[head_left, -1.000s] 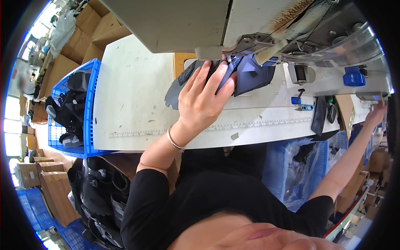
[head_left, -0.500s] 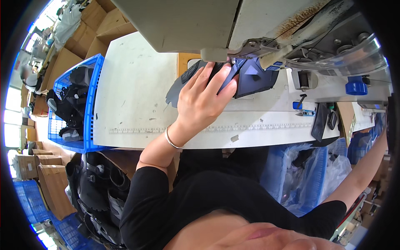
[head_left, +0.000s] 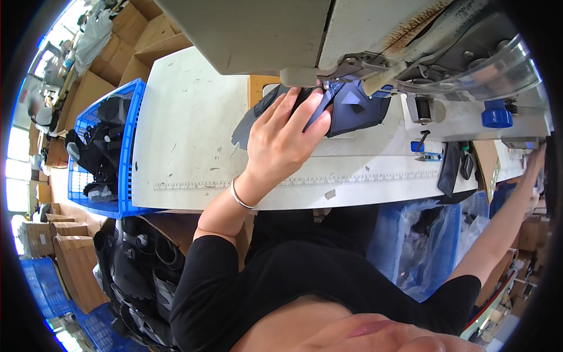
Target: Using an industrial sewing machine to stitch components of black leather boots together.
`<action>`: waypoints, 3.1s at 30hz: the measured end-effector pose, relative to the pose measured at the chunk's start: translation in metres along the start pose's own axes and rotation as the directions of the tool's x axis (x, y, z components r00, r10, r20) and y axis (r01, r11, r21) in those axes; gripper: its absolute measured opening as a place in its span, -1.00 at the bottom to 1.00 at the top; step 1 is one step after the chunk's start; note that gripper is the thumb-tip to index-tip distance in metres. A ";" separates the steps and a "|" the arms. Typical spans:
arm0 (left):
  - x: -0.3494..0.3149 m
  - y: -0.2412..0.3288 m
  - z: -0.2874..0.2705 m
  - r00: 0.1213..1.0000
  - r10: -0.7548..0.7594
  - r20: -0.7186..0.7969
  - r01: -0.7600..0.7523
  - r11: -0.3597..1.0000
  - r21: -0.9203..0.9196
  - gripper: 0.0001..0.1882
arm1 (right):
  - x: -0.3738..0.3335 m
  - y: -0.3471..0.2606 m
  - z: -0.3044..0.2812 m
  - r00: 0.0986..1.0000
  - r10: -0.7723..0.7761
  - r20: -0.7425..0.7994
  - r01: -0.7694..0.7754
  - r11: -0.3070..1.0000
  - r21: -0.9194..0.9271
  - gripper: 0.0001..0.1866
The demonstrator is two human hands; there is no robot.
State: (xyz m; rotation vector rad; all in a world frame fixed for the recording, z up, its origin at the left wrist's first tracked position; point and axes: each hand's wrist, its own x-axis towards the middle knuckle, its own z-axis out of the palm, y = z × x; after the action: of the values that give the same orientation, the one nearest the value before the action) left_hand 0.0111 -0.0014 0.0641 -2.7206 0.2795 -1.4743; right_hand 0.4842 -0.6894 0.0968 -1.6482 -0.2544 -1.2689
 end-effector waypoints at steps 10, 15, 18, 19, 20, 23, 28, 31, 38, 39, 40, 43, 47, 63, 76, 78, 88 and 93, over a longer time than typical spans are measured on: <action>-0.040 -0.031 -0.003 0.992 -0.027 -0.120 0.018 0.997 -0.078 -0.81 | -0.206 -0.339 0.081 0.962 0.137 -0.238 -0.098 0.981 0.169 -0.55; -0.041 -0.034 0.007 0.983 0.010 -0.185 -0.035 0.991 -0.132 -0.77 | -0.404 -0.475 0.145 0.521 -0.489 0.700 0.395 0.865 0.310 -0.31; -0.038 -0.038 0.005 0.982 -0.023 -0.186 -0.016 0.978 -0.208 -0.76 | -0.412 -0.485 0.193 0.468 -0.580 0.667 0.551 0.781 0.292 -0.32; -0.037 -0.038 0.007 0.981 -0.032 -0.190 -0.013 0.973 -0.231 -0.75 | -0.411 -0.477 0.202 0.448 -0.599 0.664 0.549 0.770 0.325 -0.39; -0.037 -0.039 0.009 0.981 -0.030 -0.192 -0.016 0.973 -0.232 -0.75 | -0.411 -0.471 0.207 0.426 -0.618 0.660 0.545 0.758 0.358 -0.47; -0.036 -0.040 0.011 0.979 -0.016 -0.205 -0.036 0.969 -0.245 -0.75 | -0.409 -0.460 0.211 0.525 -0.625 0.578 0.474 0.778 0.412 -0.57; -0.040 -0.045 0.018 0.966 -0.056 -0.253 -0.009 0.968 -0.249 -0.78 | -0.439 -0.471 0.212 0.874 -0.070 0.481 -0.168 0.885 0.435 -0.59; -0.039 -0.040 0.017 0.963 -0.037 -0.267 -0.019 0.979 -0.205 -0.79 | -0.449 -0.471 0.214 0.903 -0.015 0.428 -0.164 0.911 0.378 -0.58; -0.036 -0.040 0.013 0.967 -0.033 -0.254 -0.024 0.975 -0.220 -0.75 | -0.458 -0.468 0.212 0.914 -0.006 0.406 -0.128 0.945 0.301 -0.59; -0.035 -0.040 0.014 0.963 -0.032 -0.266 -0.031 0.973 -0.229 -0.75 | -0.457 -0.469 0.213 0.913 -0.007 0.408 -0.128 0.944 0.304 -0.59; -0.035 -0.041 0.015 0.961 -0.030 -0.276 -0.038 0.970 -0.238 -0.75 | -0.455 -0.473 0.214 0.921 -0.014 0.388 -0.116 0.944 0.310 -0.60; -0.034 -0.042 0.015 0.960 -0.026 -0.280 -0.039 0.974 -0.224 -0.76 | -0.453 -0.475 0.215 0.929 -0.039 0.369 -0.090 0.941 0.326 -0.61; -0.033 -0.039 0.013 0.964 -0.022 -0.266 -0.035 0.978 -0.208 -0.77 | -0.453 -0.471 0.218 0.933 -0.077 0.353 -0.055 0.936 0.349 -0.61; -0.029 -0.020 0.003 0.984 -0.038 -0.173 0.031 0.999 -0.043 -0.73 | -0.448 -0.473 0.225 0.933 -0.156 0.323 0.011 0.913 0.408 -0.70; -0.032 -0.028 0.010 0.972 -0.006 -0.234 -0.016 0.995 -0.095 -0.74 | -0.455 -0.475 0.222 0.948 -0.029 0.317 -0.079 0.943 0.323 -0.54; -0.031 -0.029 0.010 0.972 -0.002 -0.235 -0.021 0.995 -0.094 -0.73 | -0.456 -0.475 0.222 0.947 -0.017 0.319 -0.095 0.938 0.332 -0.55; -0.033 -0.036 0.014 0.963 0.004 -0.270 -0.055 0.982 -0.180 -0.79 | -0.455 -0.474 0.221 0.941 -0.050 0.334 -0.068 0.942 0.330 -0.61; -0.031 -0.036 0.013 0.963 0.000 -0.270 -0.056 0.978 -0.201 -0.80 | -0.455 -0.475 0.222 0.944 -0.056 0.326 -0.057 0.943 0.329 -0.61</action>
State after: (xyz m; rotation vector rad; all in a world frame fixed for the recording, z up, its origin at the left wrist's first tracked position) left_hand 0.0106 0.0388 0.0351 -2.6450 0.5060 -1.9088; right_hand 0.1076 -0.1134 0.0058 -1.5523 -0.6412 -0.8809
